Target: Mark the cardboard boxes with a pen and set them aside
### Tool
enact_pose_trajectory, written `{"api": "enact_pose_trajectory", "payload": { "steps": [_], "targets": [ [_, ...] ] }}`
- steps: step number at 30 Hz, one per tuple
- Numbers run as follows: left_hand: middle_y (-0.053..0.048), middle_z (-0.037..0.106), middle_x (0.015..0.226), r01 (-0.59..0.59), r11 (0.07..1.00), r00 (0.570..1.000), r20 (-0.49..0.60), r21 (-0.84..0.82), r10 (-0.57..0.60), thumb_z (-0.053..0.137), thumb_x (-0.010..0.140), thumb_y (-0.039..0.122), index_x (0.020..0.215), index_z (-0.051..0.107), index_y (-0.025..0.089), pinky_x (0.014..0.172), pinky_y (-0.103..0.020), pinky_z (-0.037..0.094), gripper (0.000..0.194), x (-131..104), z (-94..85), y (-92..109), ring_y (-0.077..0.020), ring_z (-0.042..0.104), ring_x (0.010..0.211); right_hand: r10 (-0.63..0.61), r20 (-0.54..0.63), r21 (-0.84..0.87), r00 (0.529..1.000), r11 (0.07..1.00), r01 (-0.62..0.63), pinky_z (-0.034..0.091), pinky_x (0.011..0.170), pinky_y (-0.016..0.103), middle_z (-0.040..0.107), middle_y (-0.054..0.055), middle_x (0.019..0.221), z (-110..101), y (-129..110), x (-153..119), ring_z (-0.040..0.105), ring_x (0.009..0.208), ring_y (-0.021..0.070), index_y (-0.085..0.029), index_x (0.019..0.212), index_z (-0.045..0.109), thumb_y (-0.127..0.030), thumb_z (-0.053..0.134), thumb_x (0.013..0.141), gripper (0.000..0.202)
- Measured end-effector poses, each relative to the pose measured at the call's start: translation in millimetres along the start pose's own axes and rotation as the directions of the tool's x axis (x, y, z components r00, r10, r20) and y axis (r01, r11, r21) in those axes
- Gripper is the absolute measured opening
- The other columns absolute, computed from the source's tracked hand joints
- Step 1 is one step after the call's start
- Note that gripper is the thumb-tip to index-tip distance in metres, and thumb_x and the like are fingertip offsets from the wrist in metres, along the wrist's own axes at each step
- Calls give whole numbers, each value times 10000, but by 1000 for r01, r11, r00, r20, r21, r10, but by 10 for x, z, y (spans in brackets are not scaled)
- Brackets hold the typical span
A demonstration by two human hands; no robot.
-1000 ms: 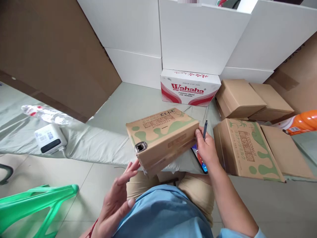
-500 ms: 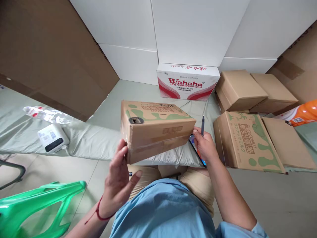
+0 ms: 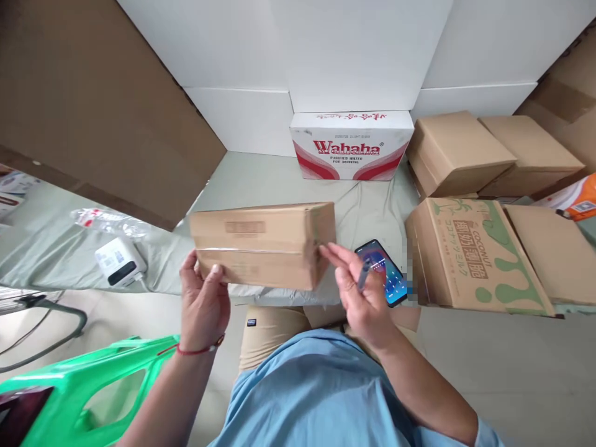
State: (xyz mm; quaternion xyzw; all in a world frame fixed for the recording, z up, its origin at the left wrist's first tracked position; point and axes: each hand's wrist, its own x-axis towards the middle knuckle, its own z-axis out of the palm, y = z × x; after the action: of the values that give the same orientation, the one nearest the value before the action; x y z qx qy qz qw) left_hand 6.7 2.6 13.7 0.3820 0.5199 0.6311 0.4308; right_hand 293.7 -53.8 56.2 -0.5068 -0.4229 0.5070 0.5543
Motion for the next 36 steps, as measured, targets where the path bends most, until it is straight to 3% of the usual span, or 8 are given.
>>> {"api": "enact_pose_trajectory", "payload": {
  "steps": [5, 8, 10, 13, 18, 26, 31, 36],
  "targets": [
    [-20, 771, 1097, 187, 973, 980, -34, -138, -194, 883, 849, 474, 1007, 733, 224, 827, -225, 589, 332, 218, -212, 33, -163, 708, 975, 1, 273, 114, 962, 993, -33, 507, 467, 268, 695, 61, 1560, 264, -51, -71, 542, 496, 67, -432, 1610, 538, -545, 534, 1112, 510],
    [-8, 774, 1045, 205, 969, 977, -37, -141, -212, 904, 805, 435, 976, 742, 230, 786, -217, 595, 312, 152, -265, 72, -151, 698, 906, -86, 226, 40, 970, 996, 79, 647, 885, 366, 725, 46, 1522, 274, -46, 18, 762, 913, 168, -392, 1578, 579, -527, 523, 1129, 472],
    [-5, 768, 1029, 203, 969, 978, -12, -138, -207, 897, 783, 408, 985, 767, 246, 809, -237, 605, 290, 51, -263, 129, -156, 691, 902, -146, 149, -39, 978, 987, 153, 536, 1170, 445, 717, 43, 1533, 224, -33, 78, 709, 1285, 224, -365, 1550, 610, -502, 530, 1135, 444],
    [-25, 771, 1082, 131, 985, 991, 23, -114, -130, 821, 816, 419, 1077, 815, 272, 970, -317, 606, 299, -90, -240, 273, -196, 702, 1012, -199, 39, -93, 979, 975, 202, 362, 1326, 530, 688, 48, 1569, 120, -17, 134, 564, 1523, 276, -331, 1531, 632, -511, 543, 1126, 452],
    [-48, 790, 1281, -55, 996, 998, 25, -71, 57, 812, 813, 425, 1208, 838, 266, 1193, -373, 492, 427, -143, -186, 488, -260, 679, 1278, -193, -43, 70, 980, 978, 195, 407, 1315, 526, 642, 5, 1623, -17, -4, 211, 563, 1540, 273, -386, 1513, 637, -509, 575, 1110, 426],
    [-62, 657, 1578, 146, 987, 970, 184, 74, -157, 906, 814, 429, 1410, 732, 320, 1236, -413, 485, 631, -158, -60, 123, -319, 546, 1524, -11, 11, 110, 1000, 994, 10, 412, 1326, 513, 553, 68, 1702, -295, 400, 387, 526, 1580, 280, -317, 1541, 609, -588, 676, 1032, 580],
    [-97, 701, 1469, 111, 985, 985, 119, 135, -128, 894, 872, 484, 1372, 696, 279, 1154, -386, 537, 576, -204, -23, -43, -293, 617, 1434, 77, -59, 91, 995, 993, -72, 488, 1268, 514, 623, 89, 1639, -443, 601, 190, 582, 1533, 293, -321, 1495, 644, -607, 693, 1011, 564],
    [-79, 780, 1207, 192, 973, 981, 14, 131, -195, 808, 923, 618, 1186, 749, 229, 912, -336, 625, 474, -256, -208, -114, -239, 759, 1064, 74, -218, 46, 973, 997, -65, 614, 1092, 493, 808, 82, 1329, -564, 634, -83, 753, 1262, 289, -312, 1309, 742, -549, 651, 1055, 359]
  ]
}}
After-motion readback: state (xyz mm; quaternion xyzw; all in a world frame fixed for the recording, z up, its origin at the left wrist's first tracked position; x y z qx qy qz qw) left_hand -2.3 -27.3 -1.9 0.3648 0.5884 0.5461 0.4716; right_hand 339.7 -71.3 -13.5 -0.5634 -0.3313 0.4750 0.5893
